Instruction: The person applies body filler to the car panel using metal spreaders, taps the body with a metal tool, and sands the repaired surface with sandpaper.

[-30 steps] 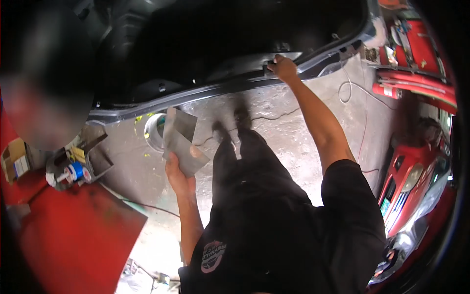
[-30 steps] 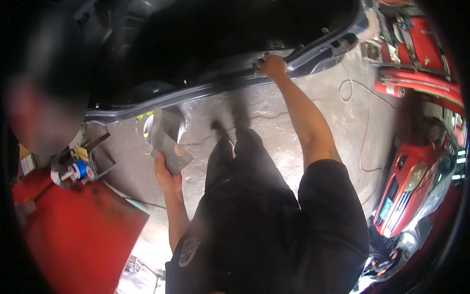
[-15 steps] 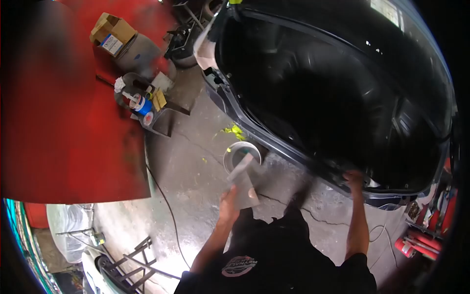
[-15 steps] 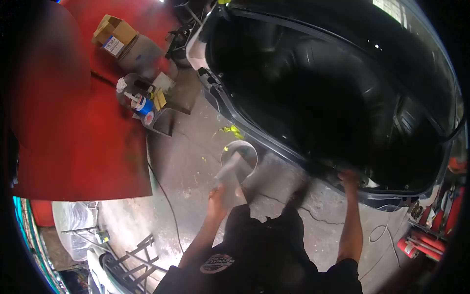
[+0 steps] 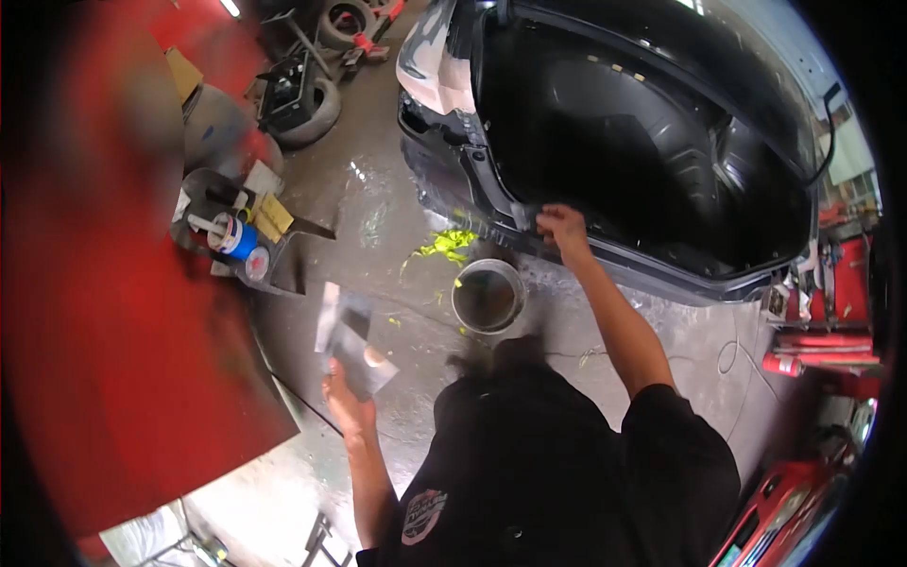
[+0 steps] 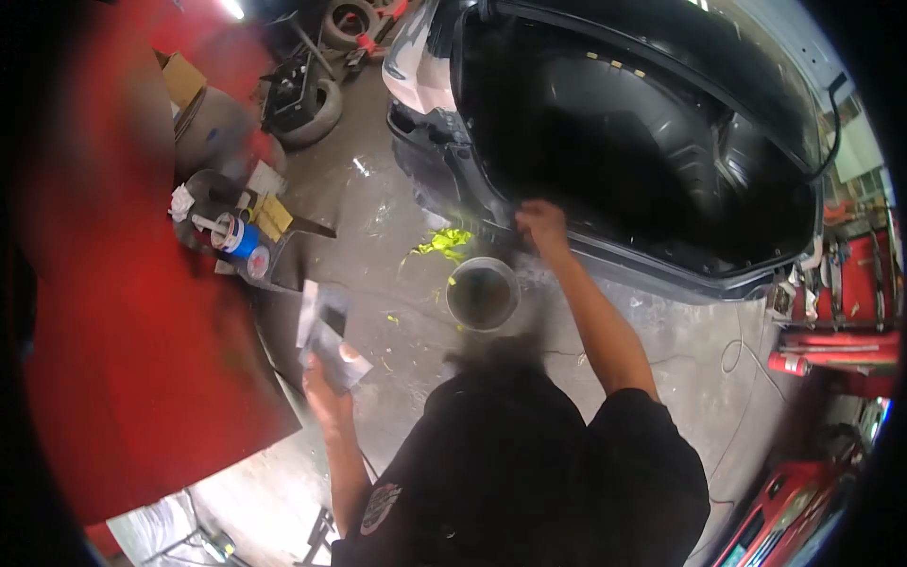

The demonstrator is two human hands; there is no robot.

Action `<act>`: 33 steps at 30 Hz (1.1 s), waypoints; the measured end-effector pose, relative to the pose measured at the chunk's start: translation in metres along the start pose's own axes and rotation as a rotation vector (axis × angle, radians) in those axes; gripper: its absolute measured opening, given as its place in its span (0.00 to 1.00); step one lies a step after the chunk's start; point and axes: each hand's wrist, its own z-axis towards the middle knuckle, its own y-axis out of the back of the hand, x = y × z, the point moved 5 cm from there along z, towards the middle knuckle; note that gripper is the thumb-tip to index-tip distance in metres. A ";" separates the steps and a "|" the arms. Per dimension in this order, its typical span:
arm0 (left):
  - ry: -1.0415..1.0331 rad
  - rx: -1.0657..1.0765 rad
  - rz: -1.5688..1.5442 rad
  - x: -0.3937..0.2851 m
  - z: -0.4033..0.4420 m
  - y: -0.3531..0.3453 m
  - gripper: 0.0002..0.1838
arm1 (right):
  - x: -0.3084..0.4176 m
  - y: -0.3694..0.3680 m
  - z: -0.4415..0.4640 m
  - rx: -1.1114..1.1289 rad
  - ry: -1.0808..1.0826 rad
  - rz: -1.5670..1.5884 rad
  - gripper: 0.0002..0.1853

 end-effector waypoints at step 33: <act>0.467 0.737 -0.088 -0.114 0.415 -0.320 0.21 | 0.300 -0.234 0.159 -0.351 0.572 -0.311 0.19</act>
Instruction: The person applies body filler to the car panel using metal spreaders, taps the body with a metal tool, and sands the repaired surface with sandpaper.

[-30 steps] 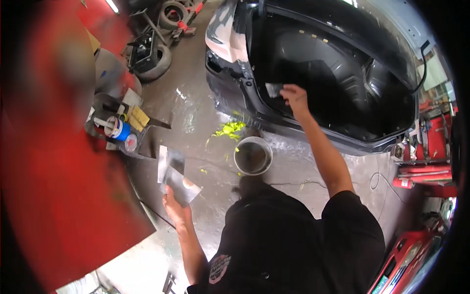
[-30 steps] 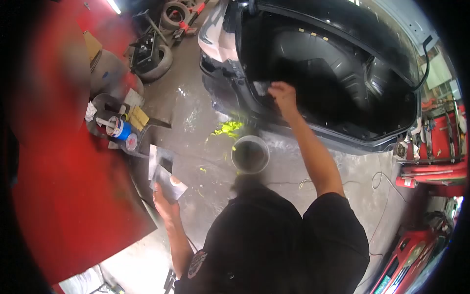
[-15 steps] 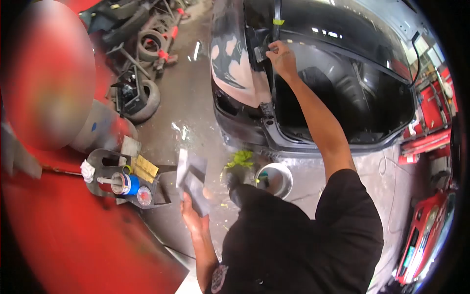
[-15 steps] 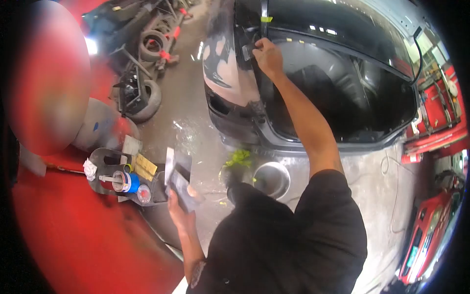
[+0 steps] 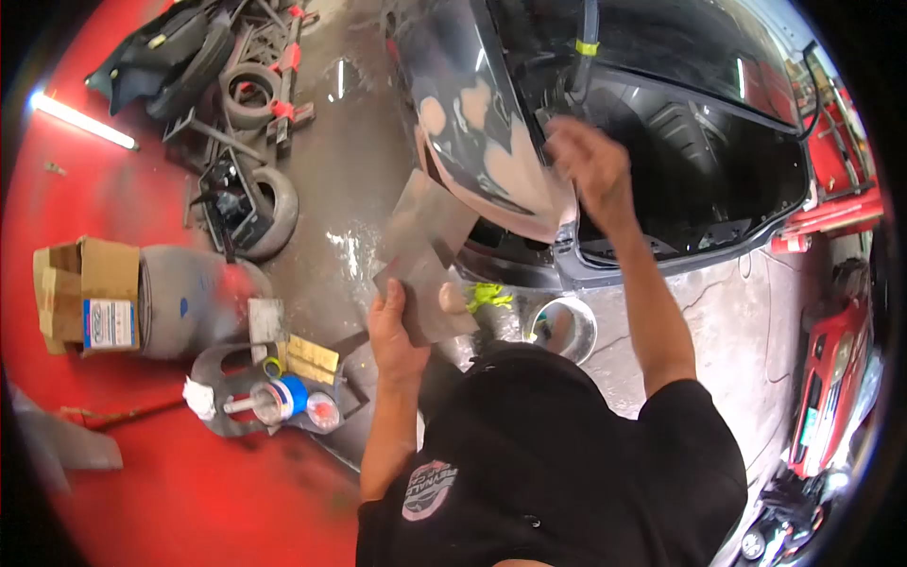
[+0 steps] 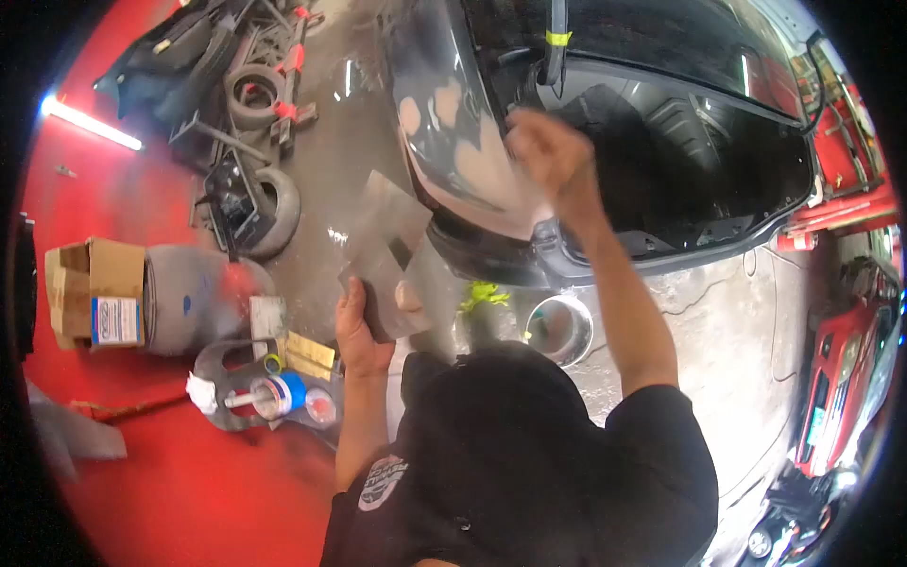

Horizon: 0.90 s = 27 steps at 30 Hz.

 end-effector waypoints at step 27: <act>0.040 0.458 0.607 -0.223 0.293 -0.005 0.26 | 0.104 -0.345 0.038 -0.003 0.382 -0.757 0.18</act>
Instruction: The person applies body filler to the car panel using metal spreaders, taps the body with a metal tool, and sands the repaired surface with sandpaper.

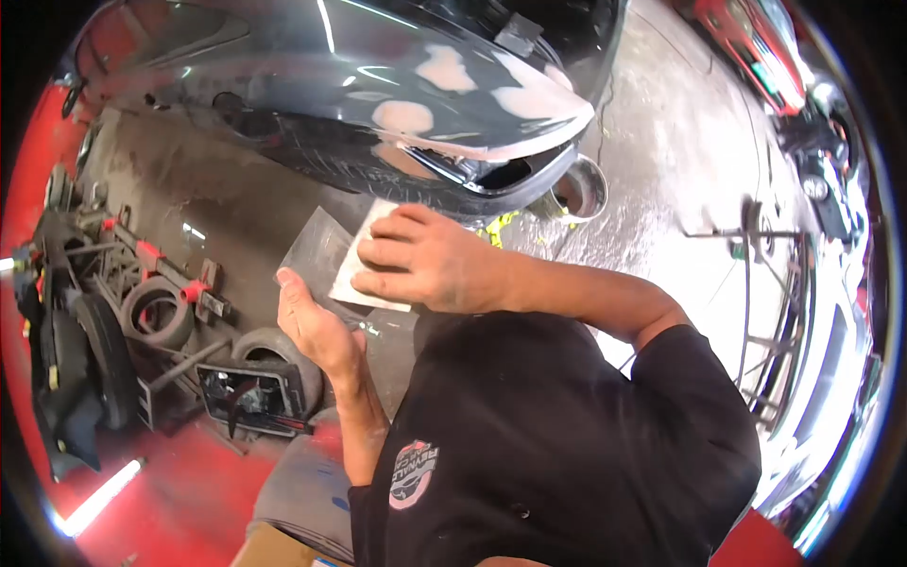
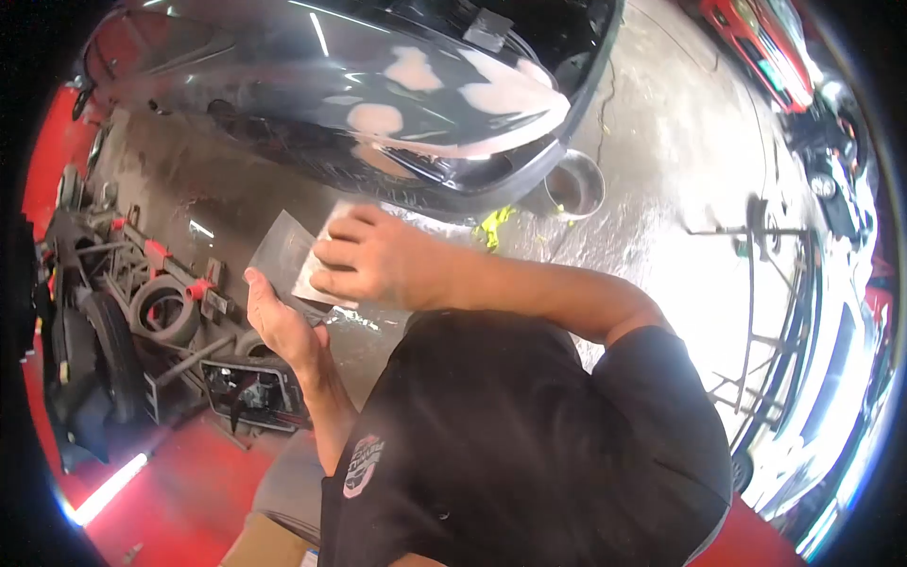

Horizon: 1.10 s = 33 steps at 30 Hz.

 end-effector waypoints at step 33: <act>0.233 0.679 0.375 0.071 0.093 -0.058 0.23 | -0.036 0.021 -0.040 -0.167 -0.692 -0.272 0.35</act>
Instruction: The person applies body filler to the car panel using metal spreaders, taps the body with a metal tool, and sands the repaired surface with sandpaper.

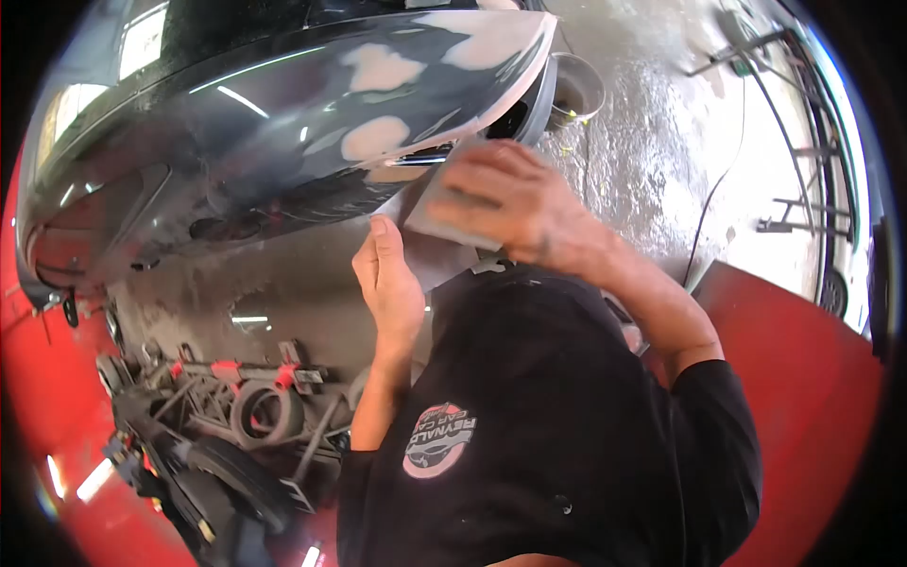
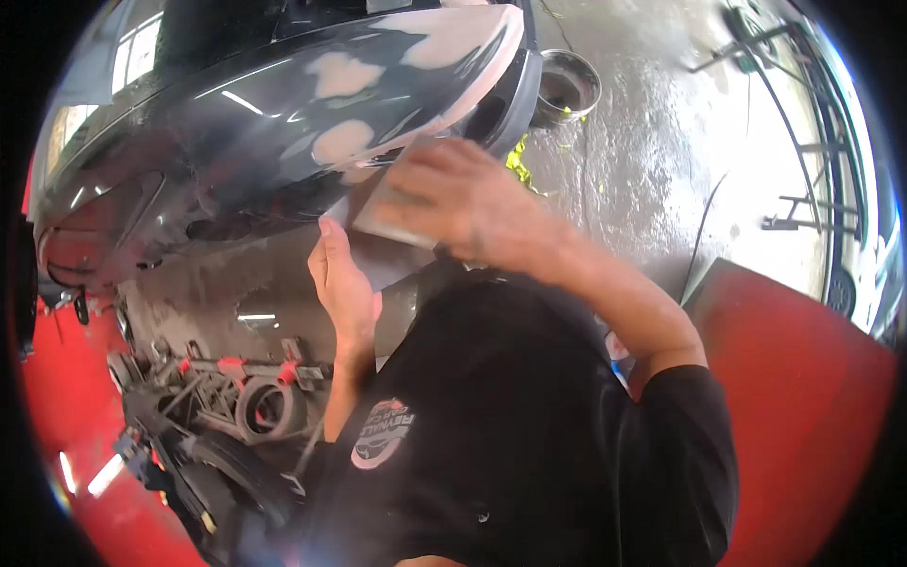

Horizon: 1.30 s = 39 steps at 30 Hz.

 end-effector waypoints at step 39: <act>-0.051 0.421 0.076 -0.029 -0.025 -0.095 0.26 | 0.068 -0.039 -0.141 -0.438 -0.591 -0.081 0.24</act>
